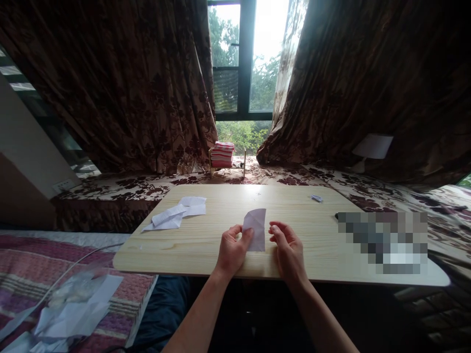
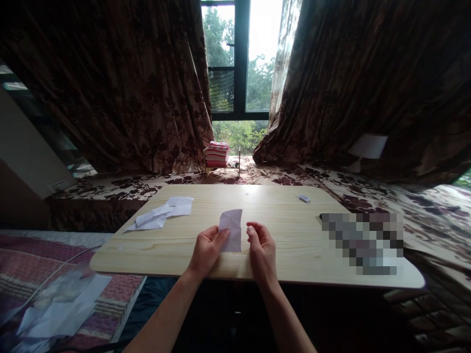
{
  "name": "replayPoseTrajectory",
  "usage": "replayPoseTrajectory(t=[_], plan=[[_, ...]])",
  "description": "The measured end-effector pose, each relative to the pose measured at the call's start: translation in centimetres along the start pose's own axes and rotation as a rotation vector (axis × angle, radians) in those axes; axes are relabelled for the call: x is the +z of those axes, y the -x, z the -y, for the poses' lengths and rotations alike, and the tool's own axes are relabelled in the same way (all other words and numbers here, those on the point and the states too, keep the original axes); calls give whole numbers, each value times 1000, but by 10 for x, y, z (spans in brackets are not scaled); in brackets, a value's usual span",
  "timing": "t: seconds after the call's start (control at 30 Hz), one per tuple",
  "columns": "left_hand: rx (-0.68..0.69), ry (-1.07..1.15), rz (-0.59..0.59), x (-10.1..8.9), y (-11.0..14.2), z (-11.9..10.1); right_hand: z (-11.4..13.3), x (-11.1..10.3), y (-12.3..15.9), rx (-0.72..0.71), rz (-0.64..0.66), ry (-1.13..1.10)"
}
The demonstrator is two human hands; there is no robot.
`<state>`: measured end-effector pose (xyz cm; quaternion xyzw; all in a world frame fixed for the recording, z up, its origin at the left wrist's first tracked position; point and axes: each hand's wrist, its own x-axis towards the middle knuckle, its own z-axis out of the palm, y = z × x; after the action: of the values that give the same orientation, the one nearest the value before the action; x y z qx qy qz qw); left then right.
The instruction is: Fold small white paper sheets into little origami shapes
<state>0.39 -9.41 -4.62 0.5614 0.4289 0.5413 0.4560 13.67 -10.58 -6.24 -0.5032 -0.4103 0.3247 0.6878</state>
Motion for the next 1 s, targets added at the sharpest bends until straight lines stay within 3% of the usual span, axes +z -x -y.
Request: replayPoseTrajectory(t=[0.6, 0.9, 1.0], plan=[[-20, -14, 25, 0, 1, -4, 6, 0, 2, -22, 60, 51], [-51, -146, 185, -4, 9, -15, 22, -6, -4, -45, 266, 119], [-40, -159, 162, -6, 10, -23, 26, -5, -3, -76, 307, 153]])
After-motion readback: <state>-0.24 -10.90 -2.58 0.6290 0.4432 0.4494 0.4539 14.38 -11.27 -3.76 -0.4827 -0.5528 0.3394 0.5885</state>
